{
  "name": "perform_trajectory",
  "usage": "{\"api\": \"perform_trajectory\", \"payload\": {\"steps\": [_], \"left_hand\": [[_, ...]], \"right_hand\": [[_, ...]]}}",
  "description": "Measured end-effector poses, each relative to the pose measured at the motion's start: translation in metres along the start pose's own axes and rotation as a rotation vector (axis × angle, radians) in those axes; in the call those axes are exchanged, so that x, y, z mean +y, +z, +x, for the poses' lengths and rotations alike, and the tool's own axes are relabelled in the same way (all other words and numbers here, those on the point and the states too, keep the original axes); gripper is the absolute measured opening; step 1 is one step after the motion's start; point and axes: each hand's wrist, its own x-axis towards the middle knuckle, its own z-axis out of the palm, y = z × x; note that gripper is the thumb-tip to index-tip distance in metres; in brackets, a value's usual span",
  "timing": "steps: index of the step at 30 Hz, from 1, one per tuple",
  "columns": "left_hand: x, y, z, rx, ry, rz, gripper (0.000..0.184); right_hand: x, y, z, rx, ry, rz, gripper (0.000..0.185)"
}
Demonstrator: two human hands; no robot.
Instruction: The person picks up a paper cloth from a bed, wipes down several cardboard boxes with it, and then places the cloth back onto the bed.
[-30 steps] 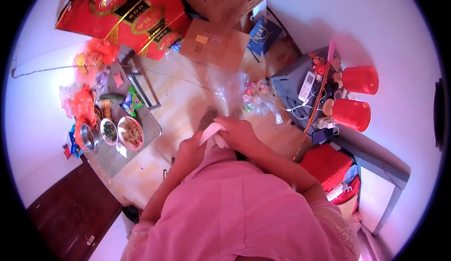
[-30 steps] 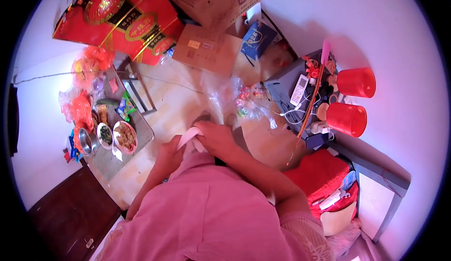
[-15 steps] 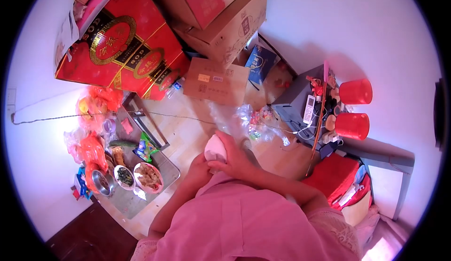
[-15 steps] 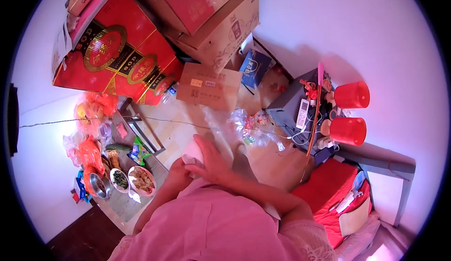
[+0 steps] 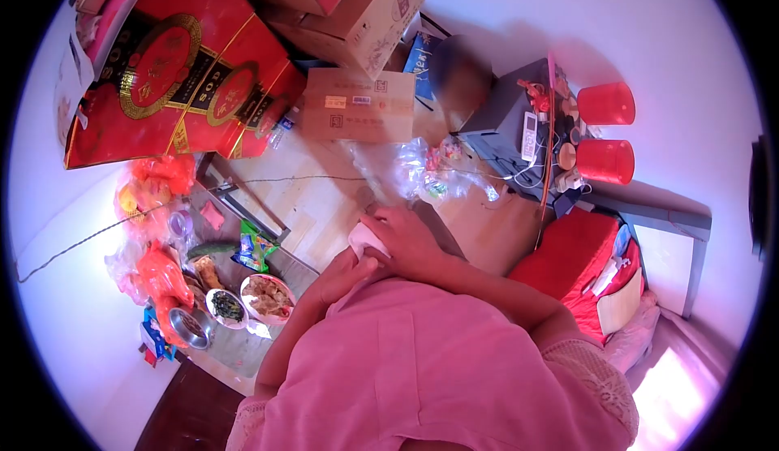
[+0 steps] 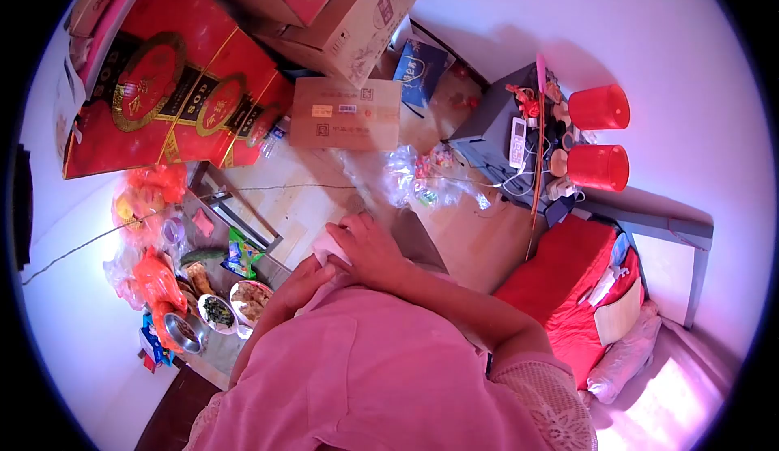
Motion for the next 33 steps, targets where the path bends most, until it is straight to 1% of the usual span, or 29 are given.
{"api": "perform_trajectory", "payload": {"steps": [1, 4, 6, 7, 9, 10, 13, 16, 19, 22, 25, 27, 33], "left_hand": [[0.001, 0.0, 0.0, -0.004, 0.009, 0.008, 0.048], [0.015, 0.003, -0.005, 0.091, -0.076, 0.027, 0.049], [0.008, -0.003, -0.009, 0.078, -0.099, 0.062, 0.052], [0.003, -0.007, -0.01, 0.073, -0.109, 0.08, 0.053], [-0.012, -0.013, -0.009, 0.076, -0.03, -0.011, 0.056], [-0.016, -0.013, -0.008, 0.077, 0.01, -0.061, 0.058], [-0.018, -0.011, -0.002, 0.007, 0.005, -0.368, 0.061], [-0.01, -0.002, -0.002, -0.01, -0.026, -0.48, 0.061], [-0.009, -0.003, -0.003, 0.089, 0.008, -0.358, 0.061], [-0.006, -0.018, -0.005, -0.048, -0.085, -0.139, 0.062], [0.007, -0.013, -0.007, -0.034, -0.119, -0.042, 0.061], [0.002, -0.014, -0.004, -0.011, -0.118, -0.057, 0.062], [0.006, -0.014, -0.006, -0.013, -0.066, -0.064, 0.062]], "right_hand": [[0.001, 0.002, 0.0, -0.014, 0.016, 0.032, 0.042], [0.005, 0.005, 0.0, -0.074, 0.068, 0.121, 0.039], [0.006, 0.003, 0.005, -0.129, 0.102, 0.167, 0.039], [0.006, 0.005, 0.005, -0.125, 0.079, 0.162, 0.038], [0.007, 0.013, 0.005, -0.121, 0.039, 0.152, 0.036], [0.006, 0.015, 0.005, -0.11, 0.059, 0.151, 0.038], [-0.003, 0.012, 0.005, -0.073, 0.104, 0.148, 0.044], [-0.012, -0.002, 0.005, -0.052, 0.136, 0.159, 0.048], [-0.014, -0.001, 0.005, -0.065, 0.172, 0.193, 0.049], [-0.01, 0.011, 0.0, -0.049, 0.215, 0.248, 0.046], [-0.01, 0.011, -0.003, -0.054, 0.231, 0.293, 0.043], [-0.011, 0.01, -0.003, -0.019, 0.243, 0.278, 0.042], [-0.013, 0.008, 0.008, -0.026, 0.242, 0.271, 0.04]]}}
